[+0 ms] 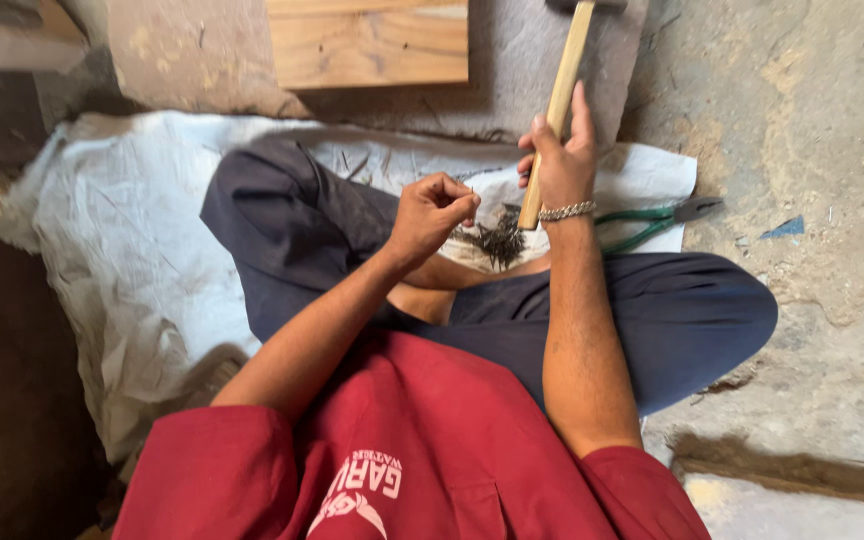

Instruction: The person sits on the floor and uses a hammer to drive nails into a small wooden board. They repeatedly pick up nails, position them on the board, and strike them with the hammer, occasionally adjusting the board's position.

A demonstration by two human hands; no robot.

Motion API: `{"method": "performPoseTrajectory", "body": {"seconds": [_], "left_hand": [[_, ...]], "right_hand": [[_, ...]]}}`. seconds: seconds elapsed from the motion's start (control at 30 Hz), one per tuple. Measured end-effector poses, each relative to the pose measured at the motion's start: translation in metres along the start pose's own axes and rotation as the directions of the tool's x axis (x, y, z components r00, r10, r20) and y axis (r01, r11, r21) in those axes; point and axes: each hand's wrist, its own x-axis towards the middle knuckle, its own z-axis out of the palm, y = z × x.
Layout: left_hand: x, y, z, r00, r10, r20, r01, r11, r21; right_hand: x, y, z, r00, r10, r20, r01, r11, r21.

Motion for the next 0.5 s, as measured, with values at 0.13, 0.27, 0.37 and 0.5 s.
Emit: {"method": "performPoseTrajectory", "body": {"seconds": [0.13, 0.27, 0.37, 0.5], "left_hand": [[0.01, 0.021, 0.001, 0.999, 0.03, -0.017, -0.032, 0.997, -0.076], [0.036, 0.048, -0.006, 0.989, 0.11, -0.104, -0.104, 0.993, 0.055], [0.07, 0.068, -0.017, 0.969, 0.157, -0.191, -0.113, 0.969, 0.222], [0.138, 0.09, -0.033, 0.887, 0.439, -0.147, -0.304, 0.792, 0.53]], "right_hand": [[0.0, 0.005, 0.003, 0.998, -0.012, -0.055, 0.008, 0.996, -0.084], [0.001, 0.009, 0.007, 0.991, -0.068, -0.116, 0.028, 0.949, -0.315], [0.002, 0.008, 0.009, 0.988, -0.101, -0.119, 0.051, 0.929, -0.366], [-0.001, 0.009, 0.007, 0.99, -0.067, -0.123, 0.017, 0.928, -0.373]]}}
